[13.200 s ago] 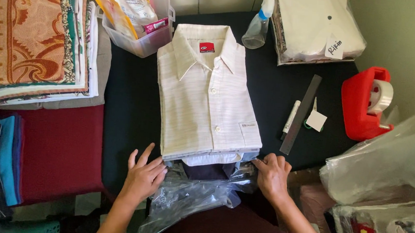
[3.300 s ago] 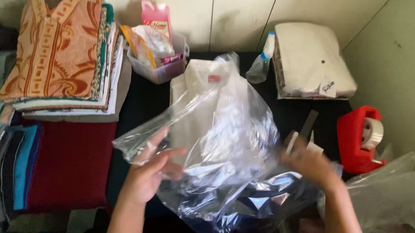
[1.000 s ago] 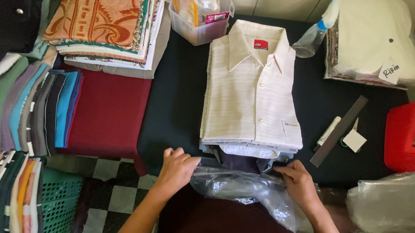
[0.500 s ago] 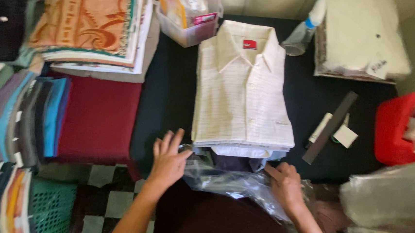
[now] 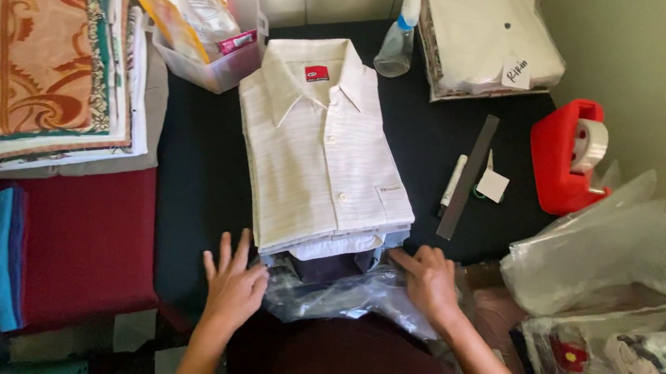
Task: Placing a folded white dress shirt into a plastic bag and sealing it.
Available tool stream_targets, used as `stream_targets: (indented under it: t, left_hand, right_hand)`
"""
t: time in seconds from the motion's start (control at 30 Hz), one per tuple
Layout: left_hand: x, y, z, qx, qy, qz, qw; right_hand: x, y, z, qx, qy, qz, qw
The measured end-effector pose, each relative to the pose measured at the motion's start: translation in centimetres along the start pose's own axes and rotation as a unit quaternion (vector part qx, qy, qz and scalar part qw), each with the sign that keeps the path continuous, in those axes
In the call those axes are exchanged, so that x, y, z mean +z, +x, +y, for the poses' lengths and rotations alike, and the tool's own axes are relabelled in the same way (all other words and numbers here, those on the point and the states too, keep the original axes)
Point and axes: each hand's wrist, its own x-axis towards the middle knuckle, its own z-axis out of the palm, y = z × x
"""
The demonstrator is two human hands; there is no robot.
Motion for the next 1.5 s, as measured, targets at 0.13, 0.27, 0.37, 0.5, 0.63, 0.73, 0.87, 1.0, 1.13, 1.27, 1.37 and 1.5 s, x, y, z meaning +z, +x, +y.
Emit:
stream_targets:
  t: [0.13,0.27,0.37,0.5,0.63,0.73,0.87,1.0,1.13,1.27,1.37,1.5]
  left_hand:
    - [-1.0,0.1,-0.1,-0.064,0.067,-0.023,0.995]
    - [-2.5,0.0,0.2,-0.028,0.152,0.072,0.985]
    - [-0.4,-1.1,-2.2,0.0,0.078,0.066,0.995]
    - [-2.4,-1.9,-0.7,0.048,0.074,0.1,0.991]
    - [-3.0,-2.4,-0.6,0.007,0.095,0.032,0.995]
    - [-2.9,-2.2,-1.2,-0.025,0.111,0.005,0.993]
    - [-3.3,-2.0,-2.3,-0.068,0.116,-0.007,0.991]
    - [-3.5,-2.1,-3.2,-0.106,0.128,-0.006,0.986]
    - [-4.3,-1.1,-2.9,-0.095,0.144,0.114,0.978]
    - [-3.6,-0.3,-2.9,-0.135,0.125,0.011,0.983]
    - [-1.9,-0.4,-4.0,-0.081,0.143,0.081,0.983]
    - [-2.6,-0.4,-2.9,-0.033,0.133,0.077,0.988]
  right_hand:
    - [-0.8,0.2,-1.2,-0.054,0.0,-0.099,0.994]
    - [-1.0,0.1,-2.5,-0.101,-0.023,-0.154,0.983]
    - [-0.6,-0.1,-3.3,-0.098,-0.042,-0.207,0.973]
    - [0.2,-1.0,-3.4,-0.094,0.003,-0.238,0.967]
    - [0.4,-1.2,-4.9,-0.102,-0.011,-0.246,0.964]
    - [0.6,-0.6,-6.4,-0.096,-0.055,-0.282,0.953]
    - [2.0,-0.2,-7.7,-0.087,-0.118,-0.379,0.914]
    - [6.9,-1.1,-7.0,-0.13,-0.126,-0.376,0.909]
    - [10.3,-1.3,-6.3,-0.079,-0.072,-0.386,0.916]
    - [9.4,-0.4,-7.3,-0.03,-0.041,-0.421,0.906]
    - [10.7,-0.7,-5.6,-0.049,-0.093,-0.388,0.916]
    - [9.1,-0.9,-4.8,0.025,-0.071,-0.353,0.933]
